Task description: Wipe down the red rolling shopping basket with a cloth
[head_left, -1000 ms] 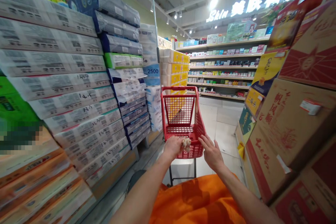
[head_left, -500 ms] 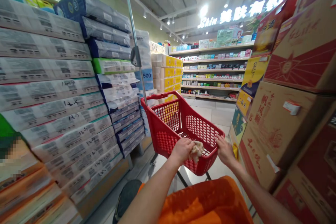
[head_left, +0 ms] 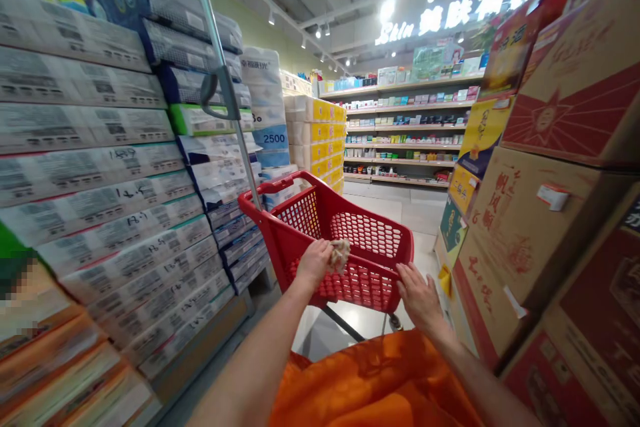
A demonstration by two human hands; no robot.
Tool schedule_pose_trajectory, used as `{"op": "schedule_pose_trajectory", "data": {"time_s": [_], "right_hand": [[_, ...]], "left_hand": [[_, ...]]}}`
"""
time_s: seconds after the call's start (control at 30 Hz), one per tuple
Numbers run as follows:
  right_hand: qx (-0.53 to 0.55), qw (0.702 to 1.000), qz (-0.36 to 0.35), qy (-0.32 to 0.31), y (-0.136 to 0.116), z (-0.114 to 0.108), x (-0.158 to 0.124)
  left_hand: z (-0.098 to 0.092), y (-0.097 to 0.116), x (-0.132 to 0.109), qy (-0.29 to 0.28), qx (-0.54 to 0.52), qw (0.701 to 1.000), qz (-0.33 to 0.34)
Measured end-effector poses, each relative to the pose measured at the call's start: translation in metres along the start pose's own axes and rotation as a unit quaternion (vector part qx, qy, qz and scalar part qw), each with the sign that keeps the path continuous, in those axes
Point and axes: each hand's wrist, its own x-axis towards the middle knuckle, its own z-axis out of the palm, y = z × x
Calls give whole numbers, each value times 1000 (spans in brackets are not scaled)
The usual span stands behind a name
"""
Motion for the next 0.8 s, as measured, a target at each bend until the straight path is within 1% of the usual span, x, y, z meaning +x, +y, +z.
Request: {"op": "schedule_pose_trajectory", "data": {"time_s": [0.03, 0.1, 0.17, 0.27, 0.33, 0.43, 0.5, 0.53, 0.6, 0.7, 0.77, 0.8], "right_hand": [[-12, 1000, 9, -4, -1, -1, 4], [-25, 1000, -7, -7, -13, -2, 11], [-26, 999, -36, -5, -33, 0, 20], [-27, 999, -30, -1, -59, 3, 35], [-24, 999, -35, -14, -64, 2, 44], [-21, 998, -56, -36, -61, 0, 50], [-25, 998, -56, -32, -62, 1, 48], [-27, 998, -55, -25, -63, 2, 46], [-30, 998, -53, -14, -69, 5, 42], [-41, 998, -43, -13, -75, 6, 38], [-47, 998, -45, -25, -76, 4, 37], [-49, 997, -47, -32, -76, 3, 36]], "left_hand": [[-5, -11, -3, 5, 6, 1000, -17], [-12, -28, -9, 13, 18, 999, -42], [-15, -37, -14, 18, 35, 998, -50], [-19, -44, -19, 20, 63, 997, -44], [-28, -56, -22, 25, 78, 995, -57], [-52, -86, -27, 45, 111, 988, -102], [-68, -104, -30, 56, 130, 982, -122], [-73, -108, -32, 58, 131, 981, -127], [-75, -106, -35, 57, 123, 982, -130], [-61, -83, -35, 49, 103, 986, -118], [-52, -68, -32, 47, 89, 988, -117], [-50, -63, -30, 48, 79, 989, -119]]}}
